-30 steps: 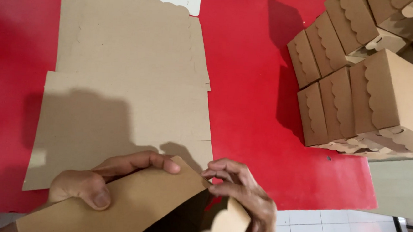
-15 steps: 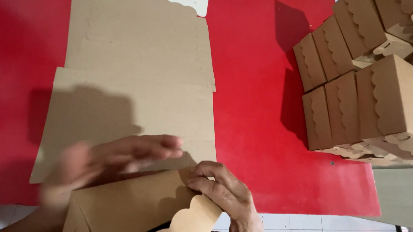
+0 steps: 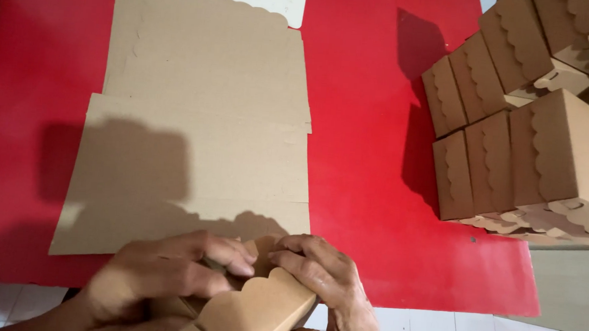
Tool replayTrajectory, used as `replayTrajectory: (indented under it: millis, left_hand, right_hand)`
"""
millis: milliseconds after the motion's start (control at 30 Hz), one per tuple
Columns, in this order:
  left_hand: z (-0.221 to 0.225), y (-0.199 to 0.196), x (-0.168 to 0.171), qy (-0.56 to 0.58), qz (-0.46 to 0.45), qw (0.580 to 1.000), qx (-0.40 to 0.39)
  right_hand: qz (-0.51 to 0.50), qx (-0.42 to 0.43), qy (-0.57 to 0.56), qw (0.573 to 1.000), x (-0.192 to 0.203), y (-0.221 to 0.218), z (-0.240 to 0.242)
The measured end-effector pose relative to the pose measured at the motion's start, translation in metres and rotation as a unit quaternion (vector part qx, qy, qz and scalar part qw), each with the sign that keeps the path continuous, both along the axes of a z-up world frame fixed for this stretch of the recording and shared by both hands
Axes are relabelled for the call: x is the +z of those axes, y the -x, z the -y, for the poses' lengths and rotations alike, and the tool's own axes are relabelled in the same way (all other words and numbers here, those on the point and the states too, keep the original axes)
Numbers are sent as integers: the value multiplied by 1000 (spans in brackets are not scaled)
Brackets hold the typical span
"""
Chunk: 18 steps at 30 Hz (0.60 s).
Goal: Folding and assembling cardboard boxes from flat sheets by tucking in tabs.
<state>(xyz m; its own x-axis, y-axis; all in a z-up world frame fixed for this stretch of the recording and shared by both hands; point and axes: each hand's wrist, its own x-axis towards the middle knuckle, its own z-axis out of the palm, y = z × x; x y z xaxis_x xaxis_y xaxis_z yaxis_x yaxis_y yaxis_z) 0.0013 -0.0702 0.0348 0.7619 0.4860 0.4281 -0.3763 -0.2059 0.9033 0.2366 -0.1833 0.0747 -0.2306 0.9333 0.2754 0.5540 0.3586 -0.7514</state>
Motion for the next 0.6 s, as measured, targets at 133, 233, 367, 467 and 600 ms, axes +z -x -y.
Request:
replayTrajectory:
  millis: [133,233,367,467,600]
  left_hand:
    - [9,-3,3,59,-28,998,8]
    - [5,-1,14,29,-21,999,3]
    - [11,-9,20,-11,30,999,18]
    - [11,-5,19,-1,-45,997,62]
    - [4,3,12,-76,-342,930,109]
  right_hand:
    - [-18,8,21,1000,0,-10,0]
    - [-31,-33,51,998,-12,-21,-1]
    - [-349,56,78,932,-48,-33,0]
    - [-427,64,72,899,-56,-34,6]
    - [-363,-36,61,929,-49,-38,19]
